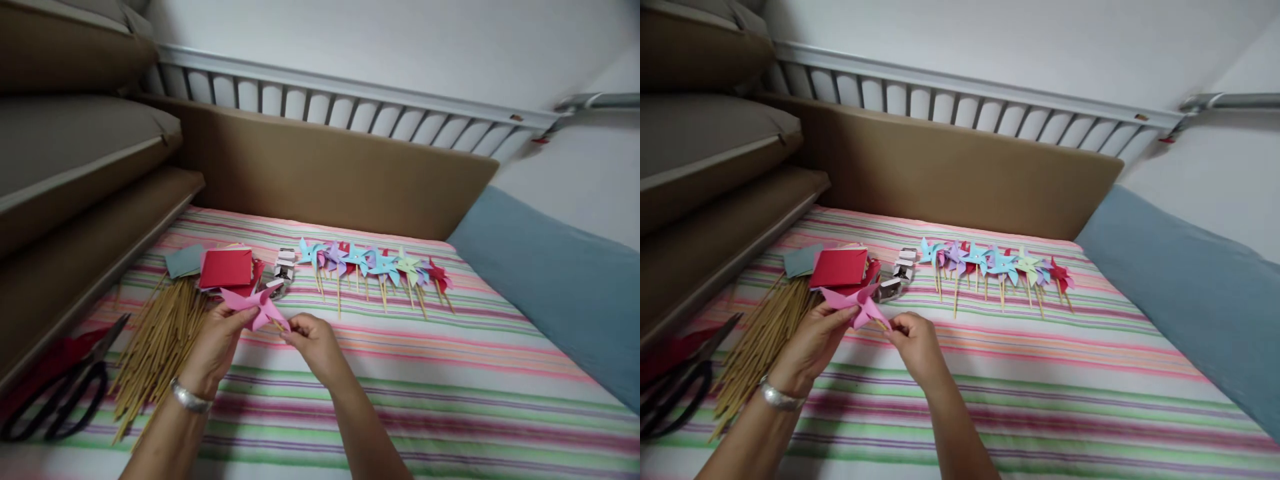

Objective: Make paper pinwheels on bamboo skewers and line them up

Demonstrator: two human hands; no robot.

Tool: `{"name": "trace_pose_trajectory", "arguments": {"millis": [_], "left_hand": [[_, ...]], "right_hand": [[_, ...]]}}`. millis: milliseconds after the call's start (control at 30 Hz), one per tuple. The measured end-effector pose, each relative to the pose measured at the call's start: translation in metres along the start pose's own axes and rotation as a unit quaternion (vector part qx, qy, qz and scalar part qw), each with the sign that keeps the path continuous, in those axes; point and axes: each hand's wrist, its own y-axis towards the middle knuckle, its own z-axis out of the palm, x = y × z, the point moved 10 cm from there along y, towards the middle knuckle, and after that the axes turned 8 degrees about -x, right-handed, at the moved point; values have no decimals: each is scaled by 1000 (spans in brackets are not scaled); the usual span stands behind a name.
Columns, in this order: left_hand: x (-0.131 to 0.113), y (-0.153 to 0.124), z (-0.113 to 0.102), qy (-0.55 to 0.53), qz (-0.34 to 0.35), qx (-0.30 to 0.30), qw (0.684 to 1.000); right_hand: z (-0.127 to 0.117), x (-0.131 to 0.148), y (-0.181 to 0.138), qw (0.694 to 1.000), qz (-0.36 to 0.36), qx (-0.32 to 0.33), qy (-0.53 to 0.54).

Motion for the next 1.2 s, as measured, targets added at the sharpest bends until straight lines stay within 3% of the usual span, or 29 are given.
{"name": "trace_pose_trajectory", "arguments": {"millis": [700, 900, 1067, 1133, 1200], "left_hand": [[-1, 1, -4, -8, -9, -25, 1000], [7, -11, -8, 6, -8, -47, 999], [11, -38, 9, 49, -26, -19, 998], [7, -51, 14, 95, -1, -13, 995], [1, -66, 9, 169, 66, -37, 983]], "right_hand": [[1, -15, 1, 999, 27, 5, 17], [-14, -25, -18, 998, 2, -26, -57], [-39, -32, -49, 995, -9, -60, -77], [-60, -41, -61, 993, 4, -87, -79], [-92, -53, -73, 989, 23, -125, -81]]}}
